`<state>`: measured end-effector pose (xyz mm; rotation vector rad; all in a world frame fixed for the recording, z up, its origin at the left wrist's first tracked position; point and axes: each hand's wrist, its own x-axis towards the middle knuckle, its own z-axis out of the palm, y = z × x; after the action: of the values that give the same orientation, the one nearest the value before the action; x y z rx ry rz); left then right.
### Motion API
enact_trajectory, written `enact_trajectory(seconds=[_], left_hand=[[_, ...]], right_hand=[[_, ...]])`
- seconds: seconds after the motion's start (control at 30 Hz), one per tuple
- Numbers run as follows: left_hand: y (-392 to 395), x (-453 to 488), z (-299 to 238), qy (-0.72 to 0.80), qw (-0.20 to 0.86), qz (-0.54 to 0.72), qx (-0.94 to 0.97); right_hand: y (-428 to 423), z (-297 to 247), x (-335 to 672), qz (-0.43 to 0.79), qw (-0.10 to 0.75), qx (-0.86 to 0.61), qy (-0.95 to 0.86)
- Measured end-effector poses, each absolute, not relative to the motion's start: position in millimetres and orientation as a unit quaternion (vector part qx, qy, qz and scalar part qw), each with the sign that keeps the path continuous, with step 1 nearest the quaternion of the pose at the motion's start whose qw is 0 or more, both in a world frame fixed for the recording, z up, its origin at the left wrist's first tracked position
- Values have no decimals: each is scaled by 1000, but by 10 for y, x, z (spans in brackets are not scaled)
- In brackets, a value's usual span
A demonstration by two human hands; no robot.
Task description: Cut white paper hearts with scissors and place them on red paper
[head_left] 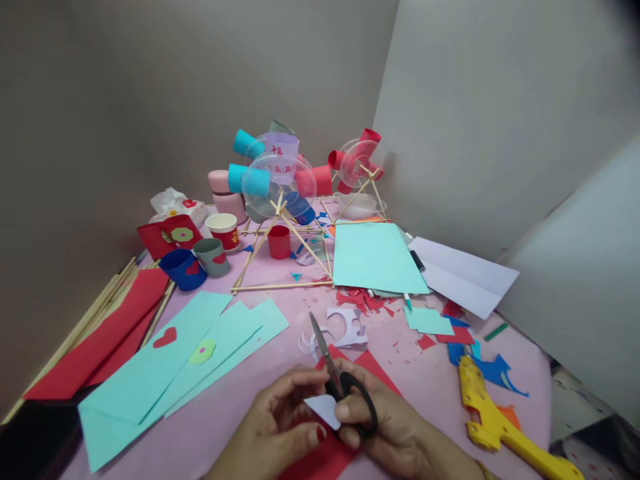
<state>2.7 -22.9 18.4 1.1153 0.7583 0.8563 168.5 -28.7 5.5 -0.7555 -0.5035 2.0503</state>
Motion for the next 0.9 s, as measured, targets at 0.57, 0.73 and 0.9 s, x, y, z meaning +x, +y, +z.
enact_trajectory(seconds=[0.57, 0.73, 0.9], left_hand=[[-183, 133, 211, 491, 688, 350, 403], [-190, 120, 213, 516, 657, 341, 432], [-188, 104, 216, 513, 642, 350, 450]], right_hand=[[-343, 157, 1658, 638, 487, -449, -392], [-357, 160, 1625, 636, 475, -462, -396], [-374, 96, 1616, 586, 492, -476, -434]])
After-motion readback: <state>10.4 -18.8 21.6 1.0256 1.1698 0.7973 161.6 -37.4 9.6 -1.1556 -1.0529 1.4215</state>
